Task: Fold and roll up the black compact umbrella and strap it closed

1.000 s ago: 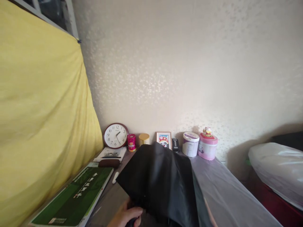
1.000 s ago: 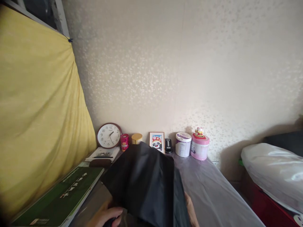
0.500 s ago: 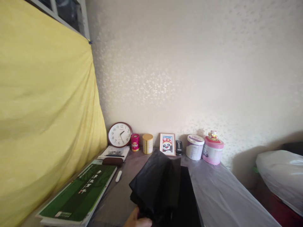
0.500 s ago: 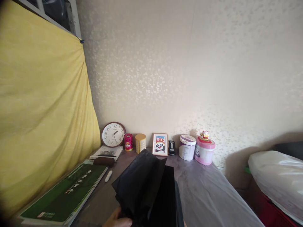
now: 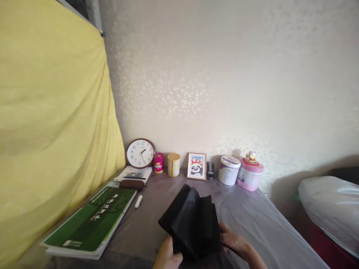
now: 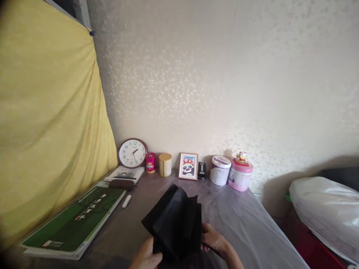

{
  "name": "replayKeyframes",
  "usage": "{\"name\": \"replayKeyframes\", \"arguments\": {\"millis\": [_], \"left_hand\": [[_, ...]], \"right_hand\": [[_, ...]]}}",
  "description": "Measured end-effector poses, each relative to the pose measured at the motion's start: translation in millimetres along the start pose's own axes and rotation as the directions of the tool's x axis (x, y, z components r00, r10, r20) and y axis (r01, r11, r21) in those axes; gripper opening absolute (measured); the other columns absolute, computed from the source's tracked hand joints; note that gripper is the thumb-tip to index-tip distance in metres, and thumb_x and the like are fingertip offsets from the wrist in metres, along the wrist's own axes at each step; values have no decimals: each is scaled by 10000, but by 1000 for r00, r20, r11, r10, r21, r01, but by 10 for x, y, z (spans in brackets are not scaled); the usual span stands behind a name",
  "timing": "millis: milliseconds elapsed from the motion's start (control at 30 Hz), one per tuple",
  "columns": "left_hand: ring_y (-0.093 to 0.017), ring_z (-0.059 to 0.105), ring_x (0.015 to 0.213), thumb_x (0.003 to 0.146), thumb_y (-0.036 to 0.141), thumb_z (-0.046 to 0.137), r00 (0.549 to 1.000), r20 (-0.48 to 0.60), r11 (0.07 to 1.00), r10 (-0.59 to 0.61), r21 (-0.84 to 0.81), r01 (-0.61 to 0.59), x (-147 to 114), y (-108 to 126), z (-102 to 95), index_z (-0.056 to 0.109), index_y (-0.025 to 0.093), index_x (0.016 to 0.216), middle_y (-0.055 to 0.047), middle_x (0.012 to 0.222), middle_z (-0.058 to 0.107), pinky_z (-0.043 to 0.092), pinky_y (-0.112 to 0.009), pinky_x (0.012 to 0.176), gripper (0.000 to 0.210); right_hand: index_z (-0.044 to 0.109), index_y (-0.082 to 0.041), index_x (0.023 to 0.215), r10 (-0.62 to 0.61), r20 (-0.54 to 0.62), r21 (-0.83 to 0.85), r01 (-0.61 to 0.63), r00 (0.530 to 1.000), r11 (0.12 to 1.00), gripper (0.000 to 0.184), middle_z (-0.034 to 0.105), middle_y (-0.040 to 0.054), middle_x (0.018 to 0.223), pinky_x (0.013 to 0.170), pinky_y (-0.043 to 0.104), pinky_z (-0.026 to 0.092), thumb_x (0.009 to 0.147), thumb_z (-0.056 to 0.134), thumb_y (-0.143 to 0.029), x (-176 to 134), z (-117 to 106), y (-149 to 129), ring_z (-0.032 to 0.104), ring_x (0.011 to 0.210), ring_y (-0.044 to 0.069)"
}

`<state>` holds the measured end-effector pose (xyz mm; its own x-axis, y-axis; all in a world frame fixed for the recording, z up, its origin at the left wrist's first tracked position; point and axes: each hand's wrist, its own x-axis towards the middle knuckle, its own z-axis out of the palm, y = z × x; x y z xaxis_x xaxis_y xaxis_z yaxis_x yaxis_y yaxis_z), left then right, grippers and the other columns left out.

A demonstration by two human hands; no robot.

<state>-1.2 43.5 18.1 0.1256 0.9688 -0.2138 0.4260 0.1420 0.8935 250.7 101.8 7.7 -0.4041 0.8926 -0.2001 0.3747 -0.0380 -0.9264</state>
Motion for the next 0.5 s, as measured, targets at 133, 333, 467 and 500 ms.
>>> {"name": "replayKeyframes", "arguments": {"millis": [133,333,467,500], "left_hand": [[-181,527,1114,662,33,475,984,-55,916,172,376,-139,50,-80,94,408,194,1244,-68,1227,537,401,-245,919,608],[-252,616,952,677,-23,401,999,2,743,42,668,-32,-5,-5,194,148,82,1391,-208,1346,387,481,-335,791,765],[-235,564,1069,701,70,461,996,51,816,73,571,-89,-15,-54,141,95,108,1403,-183,1397,332,452,-301,883,792],[-227,523,1131,689,86,479,992,69,848,103,515,-124,-6,-93,119,100,118,1403,-165,1400,339,425,-291,932,809]], "right_hand": [[560,-173,646,136,15,-23,-135,991,991,122,487,-49,458,370,154,302,680,532,-287,-251,-94,111,395,365,46],[557,-186,709,278,-148,-91,-293,949,952,236,524,-51,470,423,180,372,677,554,-420,-535,-260,302,474,403,80],[589,-193,684,6,-442,-338,-172,897,925,257,633,23,645,598,269,473,723,498,-430,-614,-368,194,600,630,167],[609,-198,739,-97,-516,-395,-137,851,908,265,658,43,740,668,289,483,748,475,-426,-610,-372,118,616,712,185]]}}
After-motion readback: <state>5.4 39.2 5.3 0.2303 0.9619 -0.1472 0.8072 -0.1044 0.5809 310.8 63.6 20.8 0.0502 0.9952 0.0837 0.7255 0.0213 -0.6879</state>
